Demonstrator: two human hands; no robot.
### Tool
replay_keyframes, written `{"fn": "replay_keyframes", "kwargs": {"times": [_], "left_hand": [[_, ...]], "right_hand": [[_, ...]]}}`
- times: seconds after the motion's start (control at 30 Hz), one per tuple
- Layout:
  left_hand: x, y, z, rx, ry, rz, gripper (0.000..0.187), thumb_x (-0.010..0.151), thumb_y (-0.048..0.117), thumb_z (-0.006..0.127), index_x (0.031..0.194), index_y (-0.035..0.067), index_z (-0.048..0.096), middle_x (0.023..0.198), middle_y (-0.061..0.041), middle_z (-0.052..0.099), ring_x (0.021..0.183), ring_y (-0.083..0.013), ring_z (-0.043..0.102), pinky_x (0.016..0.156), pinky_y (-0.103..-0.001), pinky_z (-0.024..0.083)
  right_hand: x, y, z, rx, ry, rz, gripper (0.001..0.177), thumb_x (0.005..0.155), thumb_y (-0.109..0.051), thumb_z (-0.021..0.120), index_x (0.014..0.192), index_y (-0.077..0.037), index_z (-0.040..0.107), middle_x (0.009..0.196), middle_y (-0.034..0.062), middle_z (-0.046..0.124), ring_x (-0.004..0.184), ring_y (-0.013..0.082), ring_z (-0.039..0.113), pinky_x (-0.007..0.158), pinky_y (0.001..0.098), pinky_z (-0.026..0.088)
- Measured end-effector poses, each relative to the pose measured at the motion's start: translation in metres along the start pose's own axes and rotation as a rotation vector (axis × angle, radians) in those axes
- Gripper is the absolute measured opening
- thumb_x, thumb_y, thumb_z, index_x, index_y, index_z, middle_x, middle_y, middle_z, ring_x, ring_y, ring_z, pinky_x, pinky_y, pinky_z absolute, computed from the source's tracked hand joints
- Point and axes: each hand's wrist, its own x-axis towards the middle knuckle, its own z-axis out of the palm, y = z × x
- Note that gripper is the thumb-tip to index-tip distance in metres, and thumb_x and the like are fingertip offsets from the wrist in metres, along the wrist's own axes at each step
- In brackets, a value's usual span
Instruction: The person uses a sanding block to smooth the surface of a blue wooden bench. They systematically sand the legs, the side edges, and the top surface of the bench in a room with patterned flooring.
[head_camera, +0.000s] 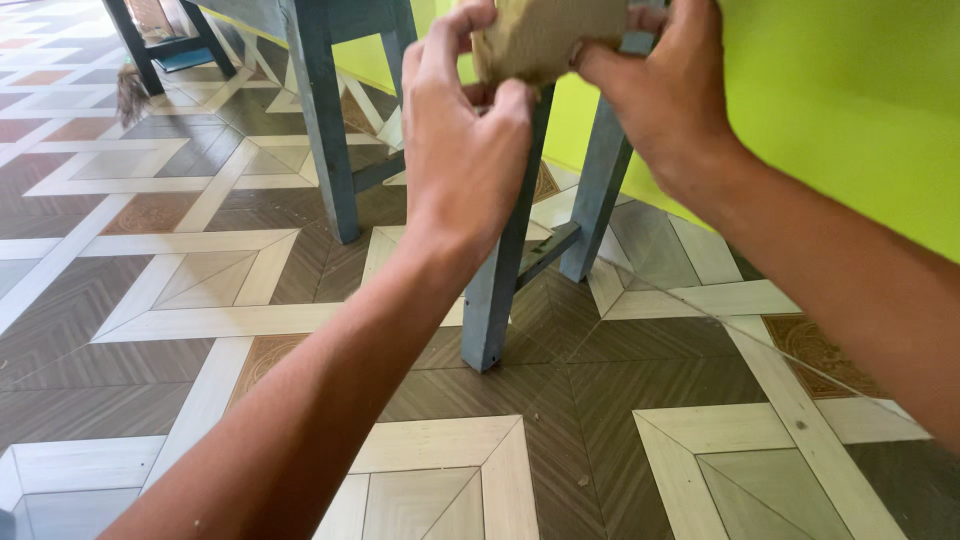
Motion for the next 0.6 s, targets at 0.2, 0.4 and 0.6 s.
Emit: {"fn": "replay_keyframes", "kwargs": {"times": [0.2, 0.4, 0.6], "left_hand": [[0.031, 0.010, 0.002, 0.034, 0.091, -0.005, 0.036, 0.088, 0.011, 0.064, 0.120, -0.004, 0.059, 0.124, -0.016, 0.059, 0.102, -0.0256, 0.069, 0.094, -0.037, 0.056], [0.001, -0.014, -0.007, 0.133, 0.038, -0.052, 0.049, 0.083, 0.005, 0.062, 0.131, 0.001, 0.055, 0.129, -0.017, 0.053, 0.107, -0.0241, 0.065, 0.092, -0.034, 0.058], [-0.013, -0.010, -0.015, 0.172, -0.008, -0.120, 0.043, 0.083, 0.002, 0.063, 0.126, 0.004, 0.058, 0.126, -0.015, 0.055, 0.100, -0.0210, 0.069, 0.086, -0.032, 0.060]], "right_hand": [[0.030, -0.024, 0.000, -0.064, 0.054, -0.021, 0.020, 0.090, -0.011, 0.081, 0.093, -0.002, 0.064, 0.086, -0.0003, 0.062, 0.080, 0.0097, 0.060, 0.074, 0.0255, 0.050], [-0.019, -0.017, 0.010, -0.063, -0.057, -0.113, 0.051, 0.091, -0.007, 0.073, 0.137, -0.004, 0.050, 0.144, 0.0130, 0.044, 0.130, 0.0241, 0.057, 0.096, 0.0352, 0.065], [-0.038, -0.022, 0.016, -0.094, -0.122, 0.085, 0.067, 0.091, -0.023, 0.082, 0.146, -0.009, 0.048, 0.144, 0.0144, 0.043, 0.132, 0.0293, 0.053, 0.102, 0.0406, 0.057]]}}
